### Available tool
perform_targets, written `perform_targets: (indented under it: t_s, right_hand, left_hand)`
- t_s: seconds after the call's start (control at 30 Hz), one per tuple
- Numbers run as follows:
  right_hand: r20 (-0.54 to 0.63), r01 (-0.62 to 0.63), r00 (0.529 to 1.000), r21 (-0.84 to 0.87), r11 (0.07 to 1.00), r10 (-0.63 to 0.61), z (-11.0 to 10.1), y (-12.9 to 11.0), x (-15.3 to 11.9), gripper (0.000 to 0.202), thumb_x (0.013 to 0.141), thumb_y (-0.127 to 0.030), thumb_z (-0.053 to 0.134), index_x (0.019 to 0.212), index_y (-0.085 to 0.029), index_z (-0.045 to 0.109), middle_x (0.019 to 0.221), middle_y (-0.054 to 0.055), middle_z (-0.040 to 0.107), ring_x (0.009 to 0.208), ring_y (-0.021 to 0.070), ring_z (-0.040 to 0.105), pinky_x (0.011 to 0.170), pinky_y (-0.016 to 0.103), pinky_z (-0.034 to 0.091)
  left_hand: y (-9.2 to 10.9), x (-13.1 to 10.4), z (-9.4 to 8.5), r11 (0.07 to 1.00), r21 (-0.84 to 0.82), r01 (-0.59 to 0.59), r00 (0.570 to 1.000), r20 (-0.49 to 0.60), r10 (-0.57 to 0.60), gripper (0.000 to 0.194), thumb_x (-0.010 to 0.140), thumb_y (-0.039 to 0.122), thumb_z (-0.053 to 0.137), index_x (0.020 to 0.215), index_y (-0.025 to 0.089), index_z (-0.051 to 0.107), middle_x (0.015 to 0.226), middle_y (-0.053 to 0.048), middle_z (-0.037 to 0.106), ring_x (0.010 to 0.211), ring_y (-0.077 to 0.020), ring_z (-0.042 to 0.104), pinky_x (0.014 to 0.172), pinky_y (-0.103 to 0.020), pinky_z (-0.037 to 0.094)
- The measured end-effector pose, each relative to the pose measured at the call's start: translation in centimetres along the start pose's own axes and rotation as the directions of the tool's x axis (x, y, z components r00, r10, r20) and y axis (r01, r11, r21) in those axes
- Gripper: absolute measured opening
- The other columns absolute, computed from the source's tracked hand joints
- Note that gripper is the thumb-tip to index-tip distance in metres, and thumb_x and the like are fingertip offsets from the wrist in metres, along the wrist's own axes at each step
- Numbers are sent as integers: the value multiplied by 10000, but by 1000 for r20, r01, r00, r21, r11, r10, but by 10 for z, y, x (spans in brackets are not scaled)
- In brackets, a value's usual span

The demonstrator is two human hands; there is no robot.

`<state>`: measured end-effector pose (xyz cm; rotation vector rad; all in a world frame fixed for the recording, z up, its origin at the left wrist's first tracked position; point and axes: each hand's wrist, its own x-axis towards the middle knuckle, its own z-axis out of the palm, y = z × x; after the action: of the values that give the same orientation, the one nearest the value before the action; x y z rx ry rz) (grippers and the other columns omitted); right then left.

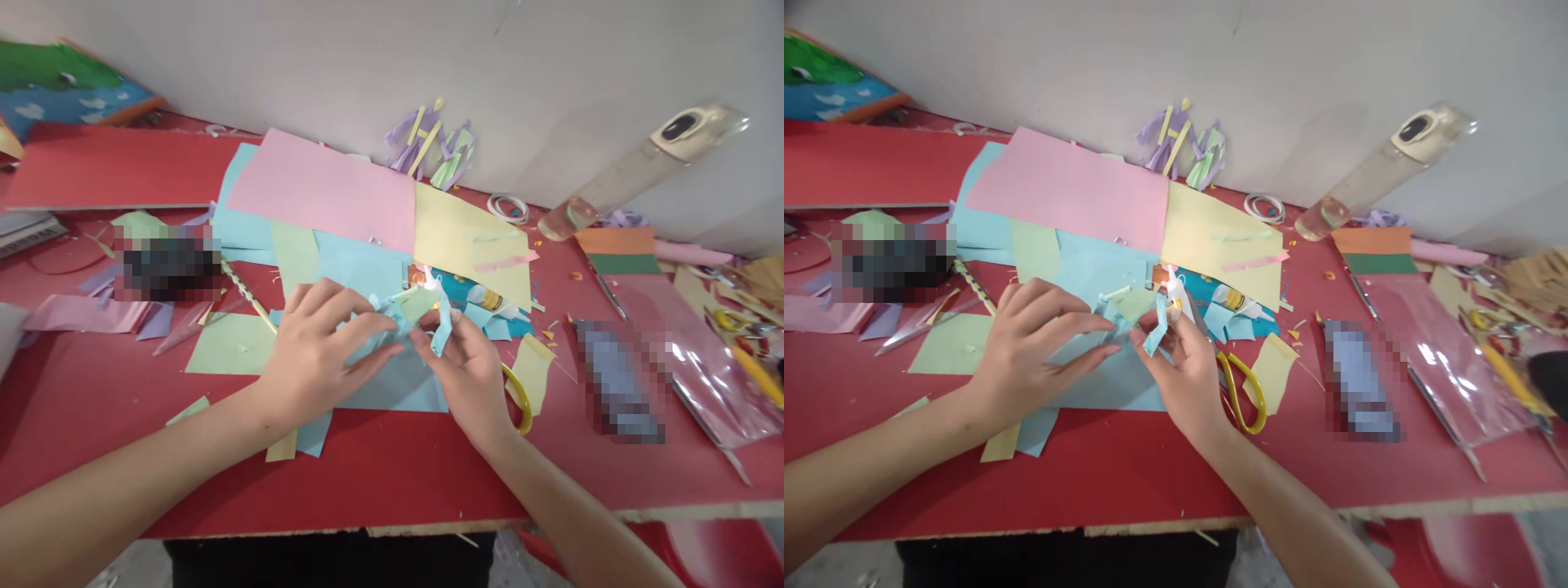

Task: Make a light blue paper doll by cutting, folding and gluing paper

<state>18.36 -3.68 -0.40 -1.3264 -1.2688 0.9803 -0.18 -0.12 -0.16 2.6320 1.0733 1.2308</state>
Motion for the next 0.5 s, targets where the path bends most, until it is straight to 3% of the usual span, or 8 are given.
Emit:
perform_targets:
  t_s: [0.07, 0.17, 0.3, 0.5]
  right_hand:
    - [32, 1, 999, -6, 1000, 0, 0, 0, -1, 75, 831, -260, 686, 842, -249, 613, 816, -21, 630, 797, 138, 639, 747, 249, 559]
    - [85, 11, 996, -2, 1000, -11, 1, 2, -3, 100, 822, -258, 695, 903, -253, 637, 853, -9, 671, 821, 162, 671, 745, 271, 579]
    - [99, -2, 995, -7, 1000, 3, 2, 2, -4, 194, 792, -272, 737, 970, -253, 661, 945, 16, 720, 862, 190, 700, 799, 315, 597]
    - [93, 14, 996, -25, 1000, -11, 2, 1, -4, 161, 803, -216, 719, 951, -257, 670, 917, -2, 729, 854, 174, 710, 774, 281, 602]
  left_hand:
    - [0, -1, 0, 995, 86, -51, 998, 47, 47, 116, 894, 337, 654, 951, 243, 617, 773, 0, 673, 759, -196, 572, 684, -361, 352]
    - [0, -3, 1, 995, 96, -30, 995, 95, 21, 85, 919, 311, 609, 934, 227, 608, 756, 1, 684, 740, -194, 591, 683, -366, 351]
    - [-2, -4, 3, 999, 41, 12, 995, 94, -16, 40, 919, 251, 596, 938, 221, 613, 846, -11, 712, 770, -195, 621, 703, -364, 375]
    - [-2, -4, 3, 996, 69, -52, 995, 87, 46, 39, 909, 225, 596, 941, 204, 604, 825, -17, 703, 753, -199, 616, 743, -373, 402]
